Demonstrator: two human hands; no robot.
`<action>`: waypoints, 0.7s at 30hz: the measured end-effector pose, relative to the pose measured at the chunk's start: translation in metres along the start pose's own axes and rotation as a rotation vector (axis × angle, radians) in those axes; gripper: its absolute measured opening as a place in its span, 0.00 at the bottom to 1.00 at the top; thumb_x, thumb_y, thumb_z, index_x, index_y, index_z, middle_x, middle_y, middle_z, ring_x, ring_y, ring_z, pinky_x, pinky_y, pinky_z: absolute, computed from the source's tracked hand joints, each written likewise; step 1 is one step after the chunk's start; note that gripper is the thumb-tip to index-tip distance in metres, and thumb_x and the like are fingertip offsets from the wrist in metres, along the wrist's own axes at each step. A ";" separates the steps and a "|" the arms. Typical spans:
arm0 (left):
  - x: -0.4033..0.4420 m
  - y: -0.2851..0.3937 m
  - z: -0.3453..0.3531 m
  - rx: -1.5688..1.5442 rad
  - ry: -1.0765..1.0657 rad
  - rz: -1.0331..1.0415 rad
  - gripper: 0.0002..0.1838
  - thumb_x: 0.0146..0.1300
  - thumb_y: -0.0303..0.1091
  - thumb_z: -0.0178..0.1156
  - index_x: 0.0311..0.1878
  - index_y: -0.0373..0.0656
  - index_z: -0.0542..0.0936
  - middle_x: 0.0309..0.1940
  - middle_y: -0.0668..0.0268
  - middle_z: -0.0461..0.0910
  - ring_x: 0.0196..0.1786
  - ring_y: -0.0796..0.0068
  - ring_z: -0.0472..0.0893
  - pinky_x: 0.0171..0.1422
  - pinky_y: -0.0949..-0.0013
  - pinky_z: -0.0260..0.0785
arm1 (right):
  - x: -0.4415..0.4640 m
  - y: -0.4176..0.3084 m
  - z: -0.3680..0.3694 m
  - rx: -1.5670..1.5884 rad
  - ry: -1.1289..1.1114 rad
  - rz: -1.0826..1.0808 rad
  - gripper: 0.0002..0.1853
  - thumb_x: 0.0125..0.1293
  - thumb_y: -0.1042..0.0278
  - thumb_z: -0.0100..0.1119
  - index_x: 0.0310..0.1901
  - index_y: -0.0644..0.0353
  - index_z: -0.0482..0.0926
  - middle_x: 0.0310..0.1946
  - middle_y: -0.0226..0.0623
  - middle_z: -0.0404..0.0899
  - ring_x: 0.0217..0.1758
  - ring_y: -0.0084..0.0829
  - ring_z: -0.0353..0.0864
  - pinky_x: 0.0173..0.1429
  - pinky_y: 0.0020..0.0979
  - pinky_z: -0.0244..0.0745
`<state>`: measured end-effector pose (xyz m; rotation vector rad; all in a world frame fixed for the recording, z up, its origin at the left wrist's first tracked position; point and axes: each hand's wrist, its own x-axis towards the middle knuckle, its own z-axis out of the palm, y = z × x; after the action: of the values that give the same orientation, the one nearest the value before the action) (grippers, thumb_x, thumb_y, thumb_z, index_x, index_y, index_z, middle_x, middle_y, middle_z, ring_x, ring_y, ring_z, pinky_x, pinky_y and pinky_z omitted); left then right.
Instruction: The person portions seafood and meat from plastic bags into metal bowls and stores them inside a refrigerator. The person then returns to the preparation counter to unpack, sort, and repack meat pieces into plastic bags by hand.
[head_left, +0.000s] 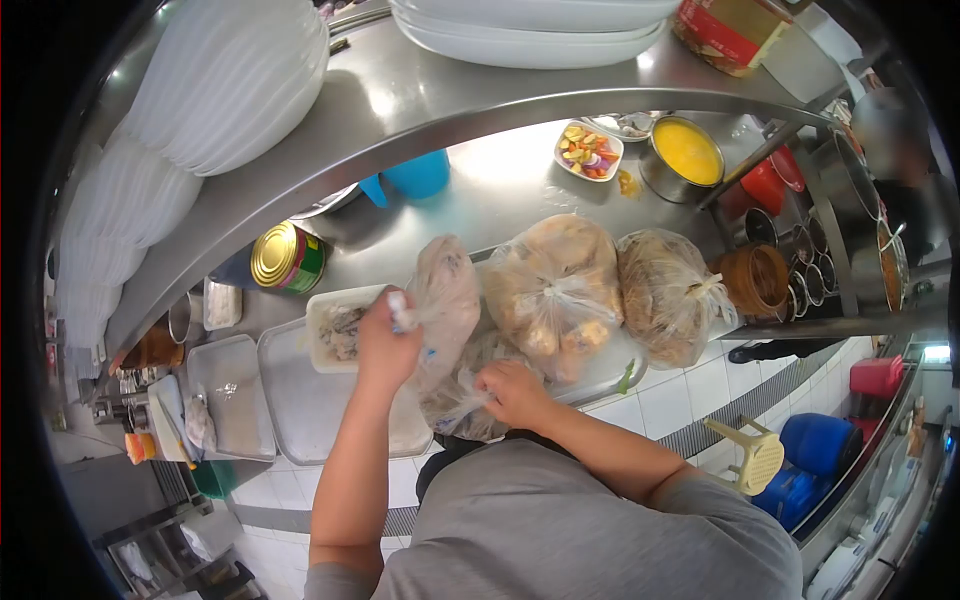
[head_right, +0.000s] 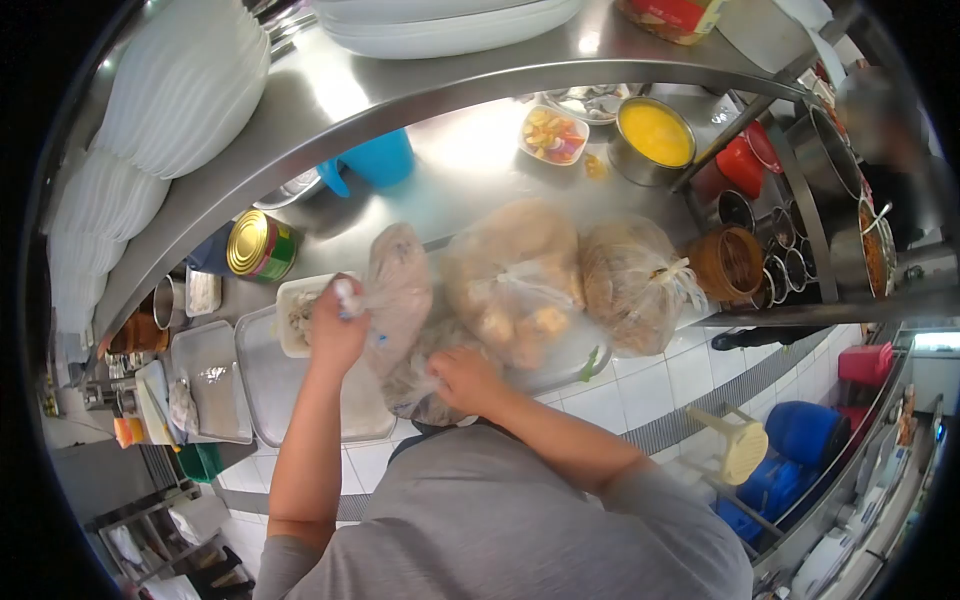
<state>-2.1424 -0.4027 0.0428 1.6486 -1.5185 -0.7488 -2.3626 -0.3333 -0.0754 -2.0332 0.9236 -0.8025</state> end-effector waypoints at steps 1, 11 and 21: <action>0.006 -0.012 0.015 0.100 -0.105 -0.067 0.12 0.51 0.22 0.61 0.41 0.40 0.76 0.37 0.61 0.78 0.44 0.63 0.80 0.50 0.64 0.71 | -0.001 0.001 -0.004 -0.007 -0.009 0.037 0.13 0.53 0.69 0.66 0.41 0.56 0.78 0.41 0.42 0.81 0.48 0.51 0.80 0.52 0.46 0.76; -0.036 -0.022 0.038 0.306 0.010 0.223 0.35 0.55 0.35 0.68 0.68 0.40 0.73 0.63 0.45 0.74 0.66 0.41 0.73 0.70 0.48 0.67 | -0.015 0.011 -0.076 0.076 0.272 0.416 0.26 0.57 0.64 0.71 0.58 0.59 0.79 0.55 0.47 0.80 0.59 0.51 0.78 0.65 0.48 0.72; -0.091 -0.079 0.054 0.282 -0.397 0.172 0.23 0.57 0.30 0.66 0.58 0.41 0.80 0.55 0.52 0.83 0.60 0.50 0.81 0.64 0.52 0.72 | -0.005 0.021 -0.078 -0.373 0.059 0.040 0.25 0.54 0.69 0.70 0.56 0.56 0.80 0.65 0.47 0.73 0.66 0.54 0.72 0.69 0.49 0.70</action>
<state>-2.1556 -0.3198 -0.0594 1.6030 -2.0991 -0.8313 -2.4324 -0.3678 -0.0528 -2.3088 1.2171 -0.7121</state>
